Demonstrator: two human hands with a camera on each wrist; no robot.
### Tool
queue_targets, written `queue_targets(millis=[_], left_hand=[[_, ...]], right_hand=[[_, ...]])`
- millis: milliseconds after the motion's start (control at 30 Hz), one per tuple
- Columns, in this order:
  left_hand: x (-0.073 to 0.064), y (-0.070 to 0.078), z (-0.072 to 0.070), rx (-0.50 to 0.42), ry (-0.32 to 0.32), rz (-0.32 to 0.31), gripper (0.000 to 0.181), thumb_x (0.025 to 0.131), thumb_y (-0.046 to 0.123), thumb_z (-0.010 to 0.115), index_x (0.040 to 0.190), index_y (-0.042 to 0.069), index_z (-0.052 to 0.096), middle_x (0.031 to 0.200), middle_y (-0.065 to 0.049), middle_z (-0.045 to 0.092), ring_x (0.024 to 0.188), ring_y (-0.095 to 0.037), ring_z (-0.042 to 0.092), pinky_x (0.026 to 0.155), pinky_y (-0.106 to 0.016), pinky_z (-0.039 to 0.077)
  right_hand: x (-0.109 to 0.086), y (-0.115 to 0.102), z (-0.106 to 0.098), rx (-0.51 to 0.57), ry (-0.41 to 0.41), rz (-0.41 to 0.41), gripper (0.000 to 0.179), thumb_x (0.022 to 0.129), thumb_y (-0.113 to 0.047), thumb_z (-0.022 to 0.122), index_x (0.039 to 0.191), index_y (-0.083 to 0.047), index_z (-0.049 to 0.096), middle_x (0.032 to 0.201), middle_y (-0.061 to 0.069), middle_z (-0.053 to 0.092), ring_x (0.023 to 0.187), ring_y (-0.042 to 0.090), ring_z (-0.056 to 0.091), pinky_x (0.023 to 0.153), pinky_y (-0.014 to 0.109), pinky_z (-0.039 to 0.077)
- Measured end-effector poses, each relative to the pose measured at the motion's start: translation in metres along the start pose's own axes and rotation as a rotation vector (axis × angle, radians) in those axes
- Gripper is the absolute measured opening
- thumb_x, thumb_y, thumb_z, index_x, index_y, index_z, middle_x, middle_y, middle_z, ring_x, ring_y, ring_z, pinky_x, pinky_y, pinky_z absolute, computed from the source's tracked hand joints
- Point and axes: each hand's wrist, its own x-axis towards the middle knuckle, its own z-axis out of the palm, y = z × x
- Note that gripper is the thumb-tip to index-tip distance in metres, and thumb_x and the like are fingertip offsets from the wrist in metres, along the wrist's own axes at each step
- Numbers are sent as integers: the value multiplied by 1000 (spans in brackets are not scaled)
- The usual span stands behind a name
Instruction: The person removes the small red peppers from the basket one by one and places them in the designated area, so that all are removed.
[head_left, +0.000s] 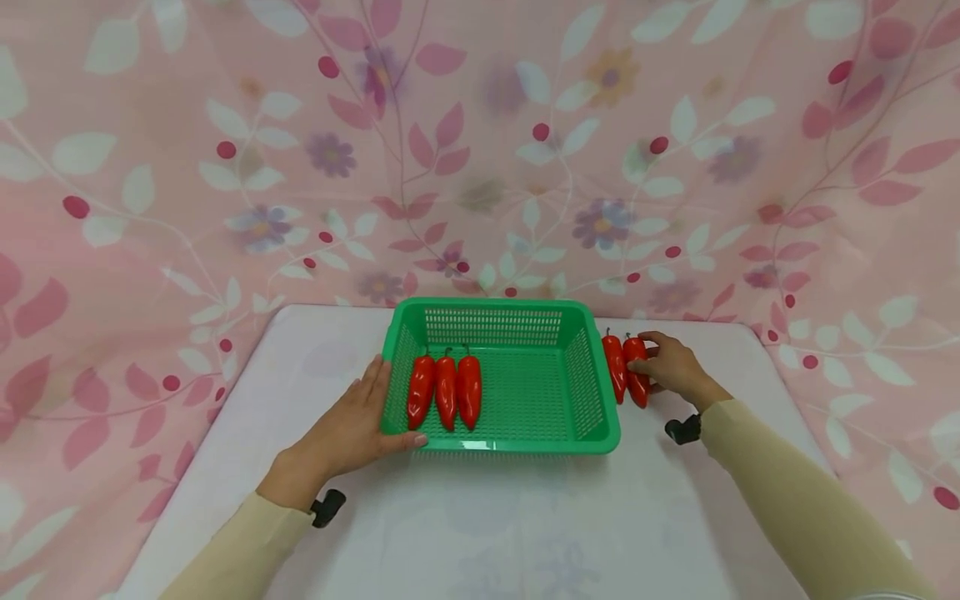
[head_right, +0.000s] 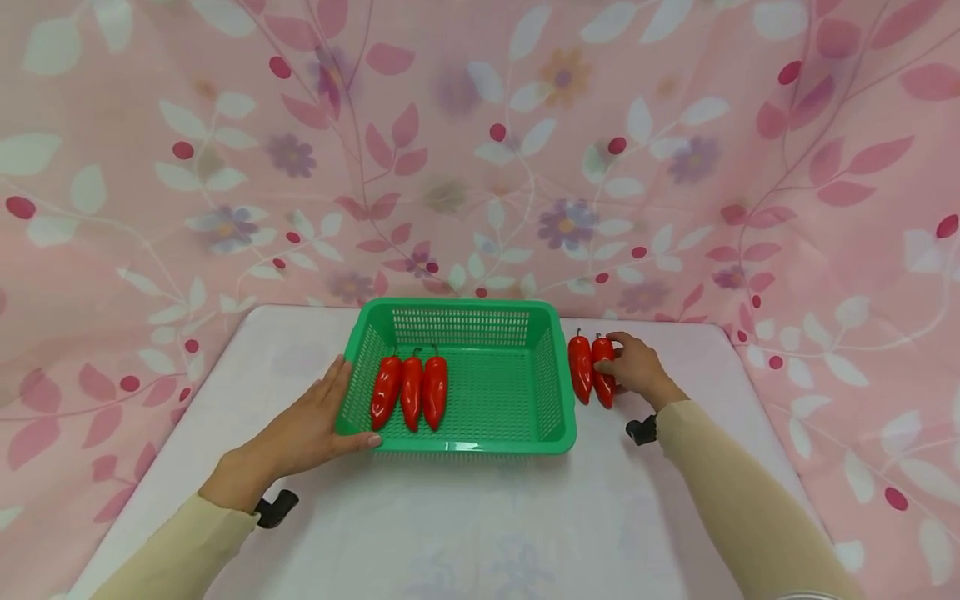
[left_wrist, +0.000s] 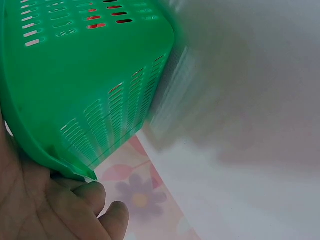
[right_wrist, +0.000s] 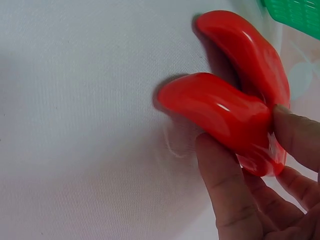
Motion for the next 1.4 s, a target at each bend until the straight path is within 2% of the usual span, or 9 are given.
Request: queue_targets(millis=[400,633,867,1133,1400], left_hand=[[1,2,-1,17,-3,-3,136,82,85,65,167,-6,9,176,-23,6,159,-49,23,127,-60,26],[-2,3,-4,12,-9,-9,134,84,83,66,166,-7,9,176,-25,6,159,-50,22,127,-61,26],[-1,2,-4,8,-10,-5,134,84,82,66,166,-7,9,176,-25,6,158,-50,23,127,-61,26],[1,1,-3,-7,-16,-15,135,83,81,68,166,-6,7,176,-25,5,158,-52,23,127,-61,28],[2,1,-2,5,-17,-16,136,83,83,67,166,-6,7,176,-24,4,158,-51,22,128,-59,26]], right_hand=[[-2,0,0,-30,2,-19,82,101,-26,72,164,-1,26,150,36,43,122,49,60,79,42,67],[-2,4,1,-58,27,-39,83,101,-29,71,164,-1,25,153,36,39,126,49,57,88,46,65],[-6,2,-1,-128,68,-60,82,101,-34,70,164,-1,28,153,36,40,115,45,66,94,52,63],[-12,-14,-8,-200,148,-104,76,103,-34,67,160,2,34,150,35,45,132,54,48,100,64,56],[-22,-45,-11,-197,168,-195,73,103,-35,67,159,2,37,150,32,48,133,52,50,100,64,57]])
